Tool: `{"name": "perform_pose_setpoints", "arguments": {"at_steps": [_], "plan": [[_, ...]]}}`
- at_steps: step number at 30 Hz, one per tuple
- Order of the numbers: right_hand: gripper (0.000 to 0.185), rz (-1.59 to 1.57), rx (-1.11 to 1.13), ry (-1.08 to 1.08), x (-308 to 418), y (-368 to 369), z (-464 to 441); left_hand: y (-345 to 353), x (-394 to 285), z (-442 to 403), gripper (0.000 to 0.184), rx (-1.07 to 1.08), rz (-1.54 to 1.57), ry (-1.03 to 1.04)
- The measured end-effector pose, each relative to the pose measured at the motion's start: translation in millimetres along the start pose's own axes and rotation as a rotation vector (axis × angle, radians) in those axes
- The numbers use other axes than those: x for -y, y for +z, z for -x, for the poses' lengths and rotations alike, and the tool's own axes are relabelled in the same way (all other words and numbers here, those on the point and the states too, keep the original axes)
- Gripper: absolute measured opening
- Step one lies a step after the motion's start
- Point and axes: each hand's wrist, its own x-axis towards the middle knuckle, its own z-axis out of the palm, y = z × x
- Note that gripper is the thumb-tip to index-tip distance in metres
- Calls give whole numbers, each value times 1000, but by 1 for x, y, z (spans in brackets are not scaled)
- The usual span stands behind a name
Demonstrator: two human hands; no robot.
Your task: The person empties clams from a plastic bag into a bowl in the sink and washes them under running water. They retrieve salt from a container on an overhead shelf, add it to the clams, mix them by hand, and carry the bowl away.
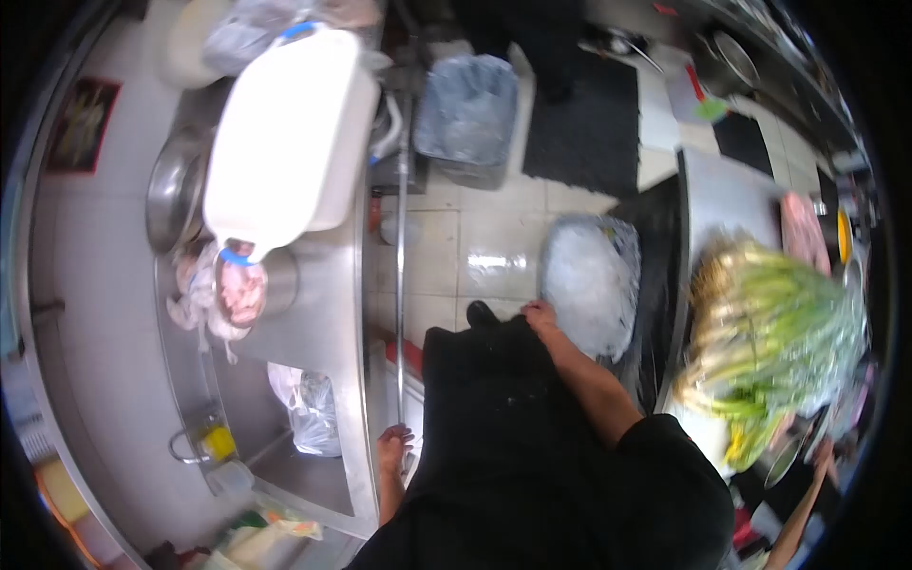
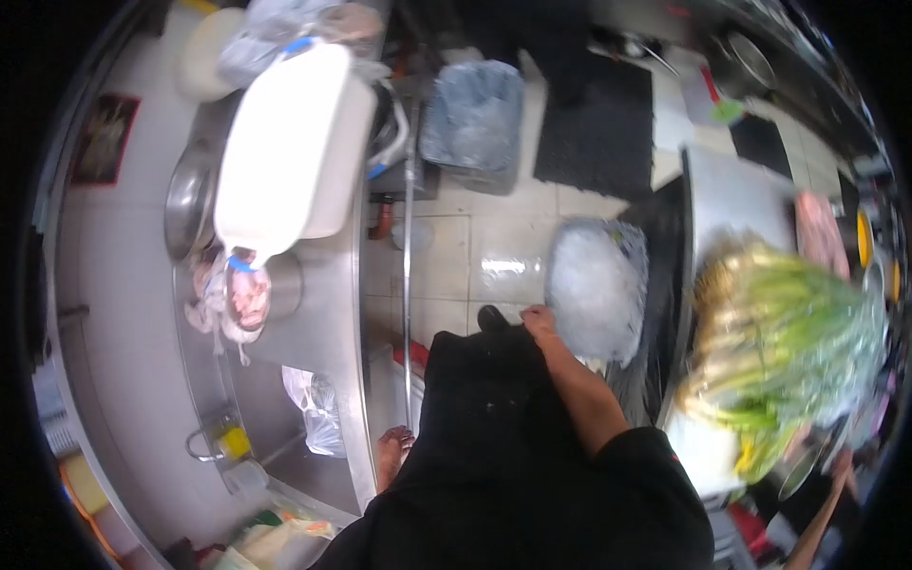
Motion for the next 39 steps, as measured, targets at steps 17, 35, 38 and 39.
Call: {"name": "perform_pose_setpoints", "arguments": {"at_steps": [17, 35, 38, 39], "plan": [[13, -188, -3, -57, 331, -36, -237, 152, 67, -24, 20, 313, 273, -422], [10, 89, 138, -112, 466, 141, -445, 317, -44, 113, 29, -87, 615, -901], [9, 83, 127, -110, 469, 137, -446, 342, -2, 111, 31, -37, 501, -634], [8, 82, 133, -101, 470, 135, -447, 339, -28, 102, 32, -178, 718, -903]]}}
